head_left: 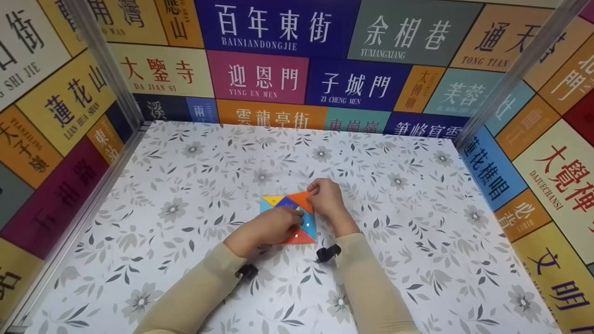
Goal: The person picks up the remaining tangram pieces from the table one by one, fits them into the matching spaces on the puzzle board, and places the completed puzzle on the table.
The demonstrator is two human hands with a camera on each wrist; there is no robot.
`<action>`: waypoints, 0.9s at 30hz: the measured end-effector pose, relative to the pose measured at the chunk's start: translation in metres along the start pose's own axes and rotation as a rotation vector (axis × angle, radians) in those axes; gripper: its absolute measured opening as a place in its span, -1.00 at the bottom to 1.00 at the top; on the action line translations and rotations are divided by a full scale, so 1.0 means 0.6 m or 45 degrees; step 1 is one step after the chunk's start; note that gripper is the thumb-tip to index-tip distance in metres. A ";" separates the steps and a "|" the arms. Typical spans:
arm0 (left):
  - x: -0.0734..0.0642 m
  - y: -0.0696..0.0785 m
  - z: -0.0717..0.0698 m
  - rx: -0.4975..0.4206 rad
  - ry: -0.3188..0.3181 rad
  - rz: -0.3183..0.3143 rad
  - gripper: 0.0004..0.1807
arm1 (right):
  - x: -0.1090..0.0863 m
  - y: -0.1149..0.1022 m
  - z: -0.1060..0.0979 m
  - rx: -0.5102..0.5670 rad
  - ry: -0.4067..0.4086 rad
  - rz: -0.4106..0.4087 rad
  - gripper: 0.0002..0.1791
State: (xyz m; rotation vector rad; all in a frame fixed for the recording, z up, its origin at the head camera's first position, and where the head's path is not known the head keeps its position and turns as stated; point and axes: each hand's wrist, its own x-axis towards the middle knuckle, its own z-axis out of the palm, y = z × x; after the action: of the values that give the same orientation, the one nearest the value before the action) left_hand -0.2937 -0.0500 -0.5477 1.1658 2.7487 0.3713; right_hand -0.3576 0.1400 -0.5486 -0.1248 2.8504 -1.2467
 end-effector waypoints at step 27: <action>-0.001 0.001 -0.001 -0.025 -0.001 0.013 -0.71 | -0.003 -0.013 0.001 -0.094 0.004 -0.027 -0.85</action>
State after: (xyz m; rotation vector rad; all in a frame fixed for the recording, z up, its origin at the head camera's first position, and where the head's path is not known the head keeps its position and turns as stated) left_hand -0.2932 -0.0499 -0.5469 1.1756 2.7329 0.3983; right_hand -0.3553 0.1344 -0.5429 -0.1552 2.9064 -1.1459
